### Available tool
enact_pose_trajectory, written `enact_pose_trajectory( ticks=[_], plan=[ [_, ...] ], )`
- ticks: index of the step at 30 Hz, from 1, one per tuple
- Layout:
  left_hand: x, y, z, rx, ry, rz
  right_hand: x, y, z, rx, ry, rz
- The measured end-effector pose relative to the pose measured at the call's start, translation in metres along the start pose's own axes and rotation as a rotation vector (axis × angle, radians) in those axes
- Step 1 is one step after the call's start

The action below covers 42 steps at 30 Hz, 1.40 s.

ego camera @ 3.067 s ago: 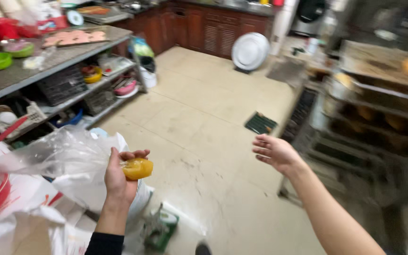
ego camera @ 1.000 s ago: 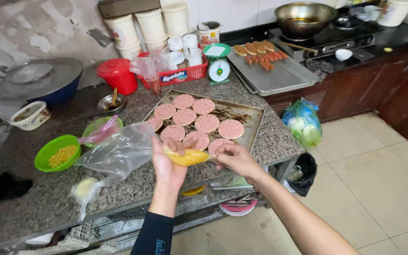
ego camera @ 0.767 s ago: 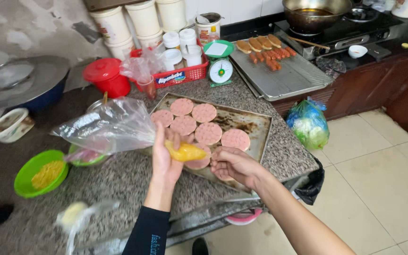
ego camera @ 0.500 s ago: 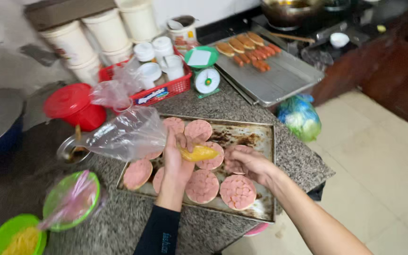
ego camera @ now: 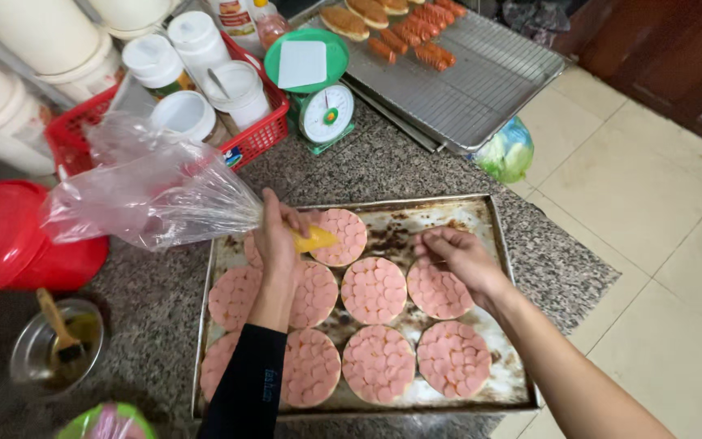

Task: The person retrieves a piping bag filled with yellow liquid and applies it to a tray of round food bases topped with sliced meat. They then sprinkle corn kernels from a green strainer onto each base, completing the assembly of multiple units on the tray.

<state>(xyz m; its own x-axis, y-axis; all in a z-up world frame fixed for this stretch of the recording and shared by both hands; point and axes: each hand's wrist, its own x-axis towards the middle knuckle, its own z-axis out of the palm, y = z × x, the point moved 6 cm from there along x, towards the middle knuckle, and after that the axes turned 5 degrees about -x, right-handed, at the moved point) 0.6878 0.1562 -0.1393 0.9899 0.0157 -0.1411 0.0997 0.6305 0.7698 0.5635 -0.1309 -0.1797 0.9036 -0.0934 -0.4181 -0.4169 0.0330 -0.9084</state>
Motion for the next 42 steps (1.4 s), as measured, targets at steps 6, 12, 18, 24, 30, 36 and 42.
enact_pose_trajectory(
  ticks=[6, 12, 18, 24, 30, 36, 42],
  plan=[
    [0.055, -0.048, -0.013, 0.096, -0.023, 0.032, 0.033, 0.012, -0.010, 0.080, 0.137, 0.071],
    [0.071, -0.084, -0.011, 0.155, -0.139, -0.011, 0.051, 0.022, -0.005, 0.124, 0.175, 0.156],
    [0.072, -0.093, -0.007, 0.237, -0.195, -0.017, 0.066, 0.028, 0.006, 0.191, 0.160, 0.180],
    [0.075, -0.100, -0.007, 0.348, -0.217, -0.013, 0.081, 0.030, 0.014, 0.209, 0.154, 0.183],
    [0.110, -0.089, -0.033, 0.361, -0.075, 0.043, 0.084, 0.037, 0.014, 0.242, 0.143, 0.166],
    [0.055, -0.101, -0.031, 0.466, -0.250, -0.042, 0.086, 0.040, 0.019, 0.261, 0.161, 0.198],
    [0.092, -0.080, -0.046, 0.386, -0.105, -0.006, 0.084, 0.037, 0.026, 0.294, 0.158, 0.224]
  ],
)
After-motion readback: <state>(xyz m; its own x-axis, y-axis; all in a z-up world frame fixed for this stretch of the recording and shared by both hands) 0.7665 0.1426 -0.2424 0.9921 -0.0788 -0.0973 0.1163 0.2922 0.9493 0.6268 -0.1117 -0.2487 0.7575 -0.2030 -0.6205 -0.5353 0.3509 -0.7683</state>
